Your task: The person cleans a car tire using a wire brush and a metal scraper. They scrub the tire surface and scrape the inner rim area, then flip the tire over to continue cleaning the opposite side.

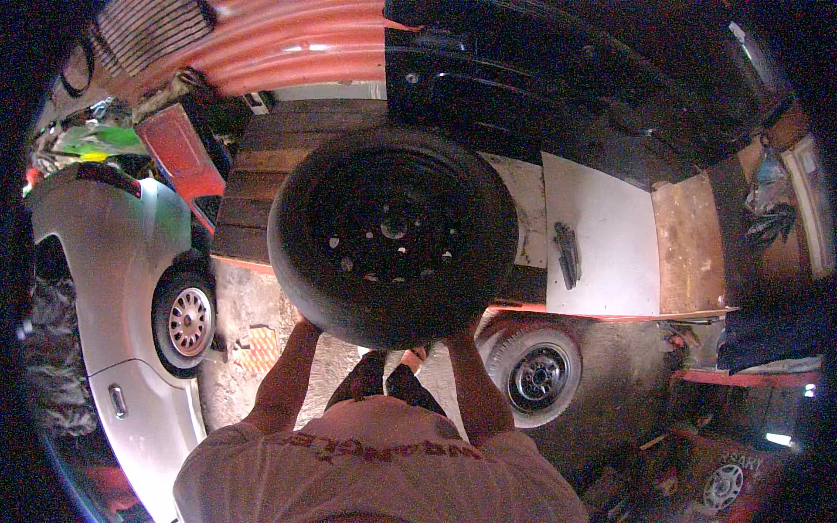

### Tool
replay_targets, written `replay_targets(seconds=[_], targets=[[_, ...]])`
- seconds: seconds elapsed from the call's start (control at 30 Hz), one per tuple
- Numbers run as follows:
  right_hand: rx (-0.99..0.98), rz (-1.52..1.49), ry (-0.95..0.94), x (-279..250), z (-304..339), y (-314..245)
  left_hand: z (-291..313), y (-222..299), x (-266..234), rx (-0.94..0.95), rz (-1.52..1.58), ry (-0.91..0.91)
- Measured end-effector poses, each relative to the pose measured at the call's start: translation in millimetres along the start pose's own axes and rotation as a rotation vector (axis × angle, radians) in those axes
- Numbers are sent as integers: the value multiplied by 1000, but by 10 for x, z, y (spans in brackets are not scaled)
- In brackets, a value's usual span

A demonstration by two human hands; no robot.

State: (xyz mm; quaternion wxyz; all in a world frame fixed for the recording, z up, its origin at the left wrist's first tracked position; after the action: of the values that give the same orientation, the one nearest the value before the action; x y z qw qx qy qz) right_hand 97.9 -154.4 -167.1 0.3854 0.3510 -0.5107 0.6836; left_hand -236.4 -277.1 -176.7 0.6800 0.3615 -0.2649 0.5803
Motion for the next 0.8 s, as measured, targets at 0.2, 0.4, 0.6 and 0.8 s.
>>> replay_targets(seconds=[0.2,0.4,0.6,0.8], targets=[[-9,21,3,-155,94,-23,-174,-87,-215,26,21,-11],[-21,17,-1,-129,-42,-4,-177,-127,-143,16,43,3],[-16,15,6,-121,-105,12,-222,-17,-76,-4,19,17],[5,18,5,-155,-192,174,-301,161,-83,7,-3,51]])
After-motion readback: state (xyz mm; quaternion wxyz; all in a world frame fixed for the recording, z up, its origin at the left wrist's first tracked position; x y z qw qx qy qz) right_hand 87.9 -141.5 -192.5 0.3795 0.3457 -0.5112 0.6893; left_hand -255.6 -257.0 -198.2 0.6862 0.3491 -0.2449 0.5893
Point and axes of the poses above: each hand's wrist, its own z-axis away from the middle knuckle, its own x-axis out of the palm, y = z × x, the point moved 3 cm from there along -z, towards the middle knuckle, and after that the axes turned 15 degrees about -x, right-handed, at the moved point
